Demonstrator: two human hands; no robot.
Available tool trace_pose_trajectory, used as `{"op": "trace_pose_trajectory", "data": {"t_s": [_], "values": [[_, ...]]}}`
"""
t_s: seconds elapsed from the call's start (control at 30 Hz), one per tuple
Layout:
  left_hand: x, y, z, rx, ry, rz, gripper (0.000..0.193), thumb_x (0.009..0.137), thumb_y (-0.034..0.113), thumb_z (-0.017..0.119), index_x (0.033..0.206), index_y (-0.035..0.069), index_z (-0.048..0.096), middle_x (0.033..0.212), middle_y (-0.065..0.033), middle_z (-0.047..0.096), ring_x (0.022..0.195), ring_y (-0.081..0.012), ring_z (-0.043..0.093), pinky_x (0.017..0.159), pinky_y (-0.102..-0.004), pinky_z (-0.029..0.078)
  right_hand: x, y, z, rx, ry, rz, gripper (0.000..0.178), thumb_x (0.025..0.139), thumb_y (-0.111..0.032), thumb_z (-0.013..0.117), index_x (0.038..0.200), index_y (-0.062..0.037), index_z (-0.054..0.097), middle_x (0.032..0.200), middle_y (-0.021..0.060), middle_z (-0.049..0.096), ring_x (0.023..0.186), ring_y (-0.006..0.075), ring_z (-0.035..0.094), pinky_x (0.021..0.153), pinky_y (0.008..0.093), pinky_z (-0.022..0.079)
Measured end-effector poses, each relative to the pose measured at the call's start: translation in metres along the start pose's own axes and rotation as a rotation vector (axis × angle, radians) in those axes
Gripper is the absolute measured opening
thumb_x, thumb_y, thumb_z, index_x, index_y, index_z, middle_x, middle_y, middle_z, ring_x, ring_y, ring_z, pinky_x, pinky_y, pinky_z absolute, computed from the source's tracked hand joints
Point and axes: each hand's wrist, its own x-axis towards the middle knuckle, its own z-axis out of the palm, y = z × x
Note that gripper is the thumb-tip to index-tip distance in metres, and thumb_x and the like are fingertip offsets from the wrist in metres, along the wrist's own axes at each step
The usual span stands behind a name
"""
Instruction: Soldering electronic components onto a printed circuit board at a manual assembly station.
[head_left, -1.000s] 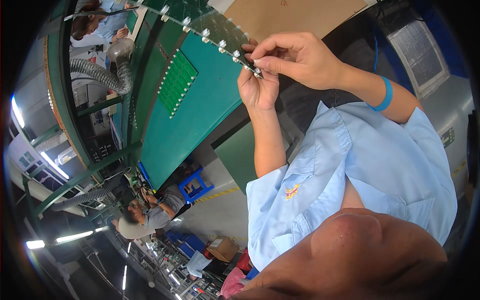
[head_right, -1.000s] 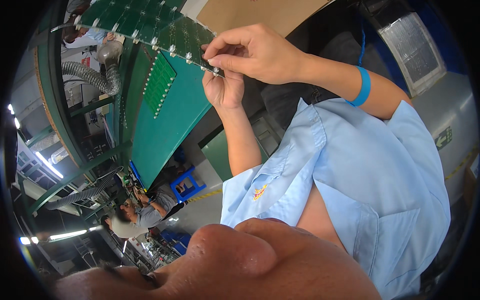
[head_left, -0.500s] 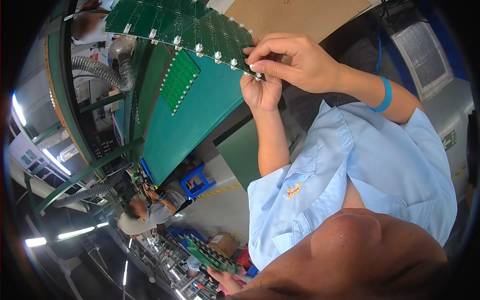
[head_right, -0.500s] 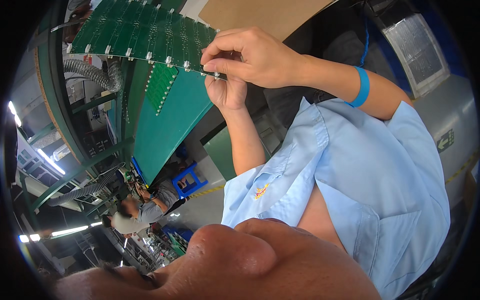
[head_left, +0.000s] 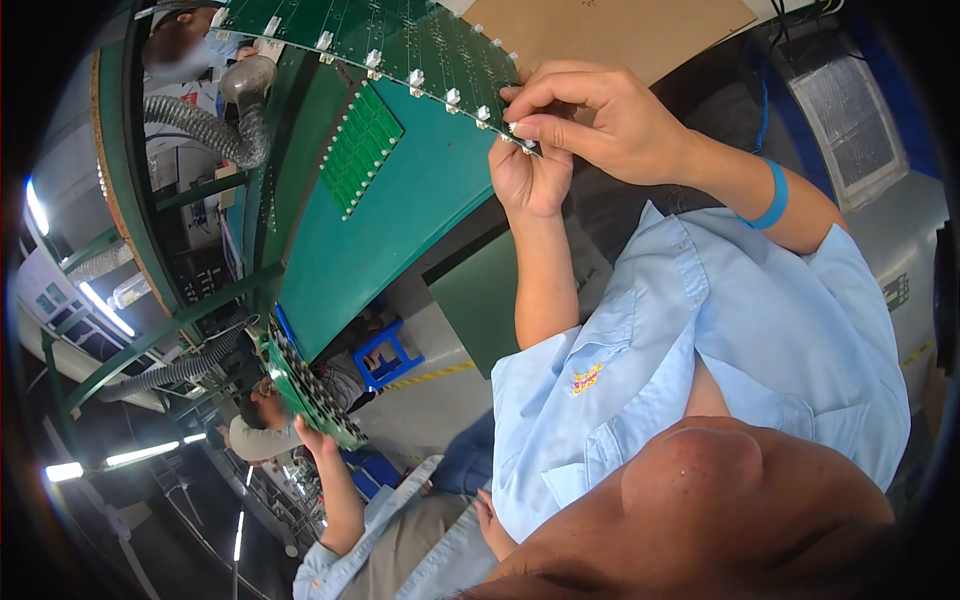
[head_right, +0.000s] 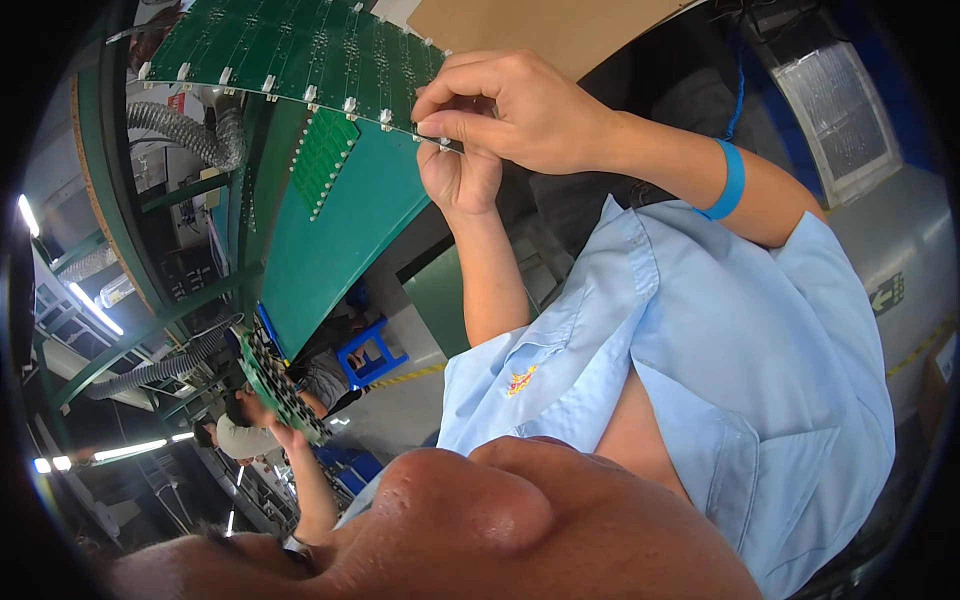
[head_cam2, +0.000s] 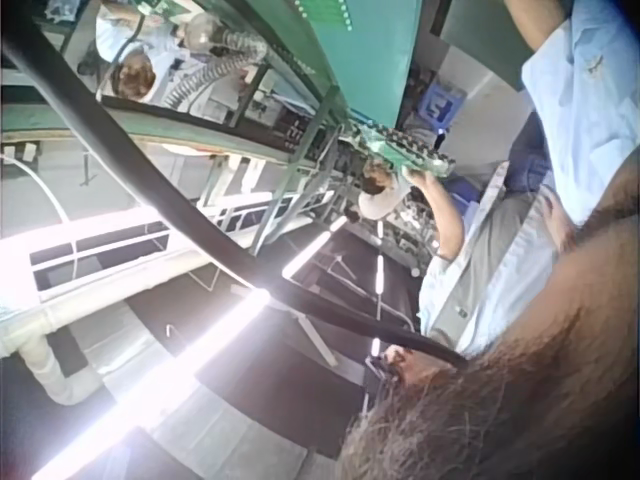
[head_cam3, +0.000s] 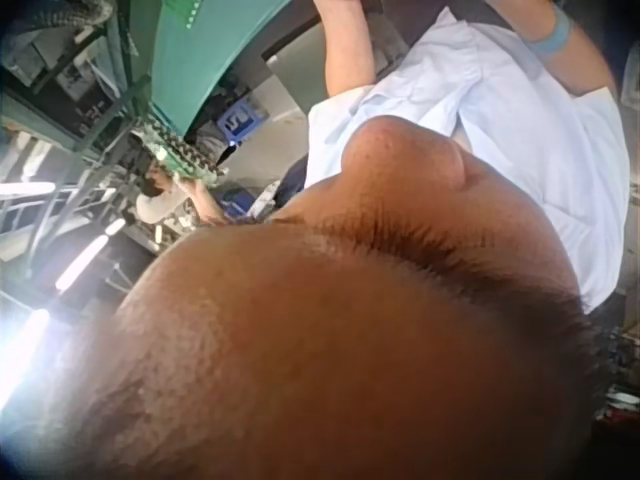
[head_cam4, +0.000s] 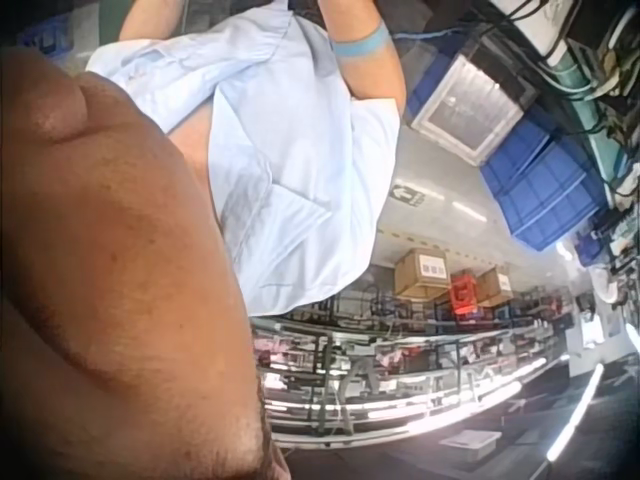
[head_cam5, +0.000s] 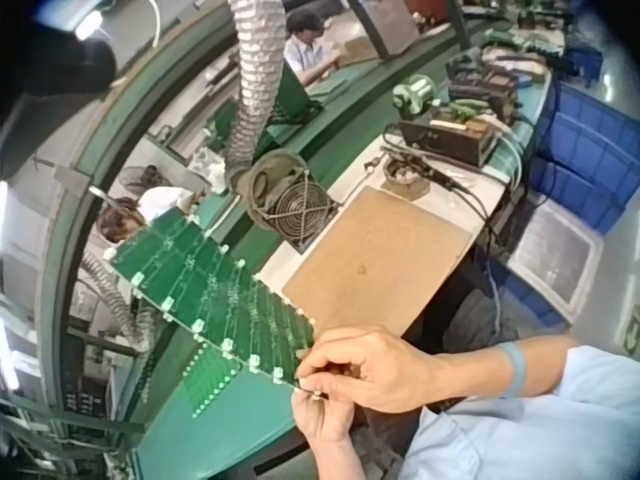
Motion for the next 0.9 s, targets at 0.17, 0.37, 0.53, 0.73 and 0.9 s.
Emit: {"op": "trace_pose_trajectory", "data": {"t_s": [0.17,0.37,0.53,0.73,0.9], "values": [[0.0,-0.002,0.002,-0.06,-0.004,-0.004,0.052,0.097,-0.007,0.055,0.149,-0.003,0.05,0.151,-0.0156,0.057,0.147,-0.035,0.049,0.125,-0.0431,0.045,0.0,-0.001,-0.001,-0.021,-0.009,0.005,0.01,0.097,0.002,0.072,0.105,0.0018,0.077,0.104,0.0083,0.072,0.112,0.0219,0.07,0.098,0.0301,0.053],[-0.001,-0.005,0.007,0.038,0.023,0.007,0.055,0.096,-0.007,0.056,0.15,-0.004,0.047,0.142,-0.0149,0.062,0.14,-0.0337,0.055,0.122,-0.041,0.047,-0.002,-0.003,0.0,-0.041,0.0,-0.019,0.01,0.096,0.003,0.072,0.105,0.0016,0.077,0.105,0.0087,0.072,0.113,0.0222,0.071,0.097,0.0302,0.053],[-0.002,-0.006,0.01,0.156,0.107,0.077,0.053,0.096,-0.007,0.057,0.148,-0.005,0.049,0.132,-0.0109,0.067,0.131,-0.0304,0.061,0.116,-0.0362,0.053,-0.002,-0.001,0.001,-0.041,0.024,-0.065,0.012,0.096,-0.002,0.074,0.106,0.0009,0.078,0.1,0.0057,0.072,0.085,0.0143,0.061,0.075,0.0246,0.048],[-0.007,-0.01,0.007,0.253,0.19,0.08,0.044,0.103,0.003,0.057,0.147,0.002,0.05,0.129,-0.0073,0.066,0.12,-0.0268,0.065,0.101,-0.0324,0.057,-0.01,-0.005,0.002,0.011,-0.013,-0.004,0.009,0.096,0.0,0.073,0.105,0.002,0.076,0.102,0.0054,0.07,0.086,0.0121,0.062,0.076,0.0228,0.049],[-0.007,-0.008,0.014,0.347,0.278,0.166,0.039,0.107,0.006,0.054,0.146,0.001,0.049,0.123,-0.0067,0.069,0.109,-0.0206,0.069,0.09,-0.0281,0.06,-0.007,0.0,0.006,0.049,0.023,-0.015,0.008,0.097,-0.004,0.073,0.103,0.0013,0.076,0.1,0.0042,0.071,0.083,0.0113,0.061,0.072,0.0229,0.049]]}}
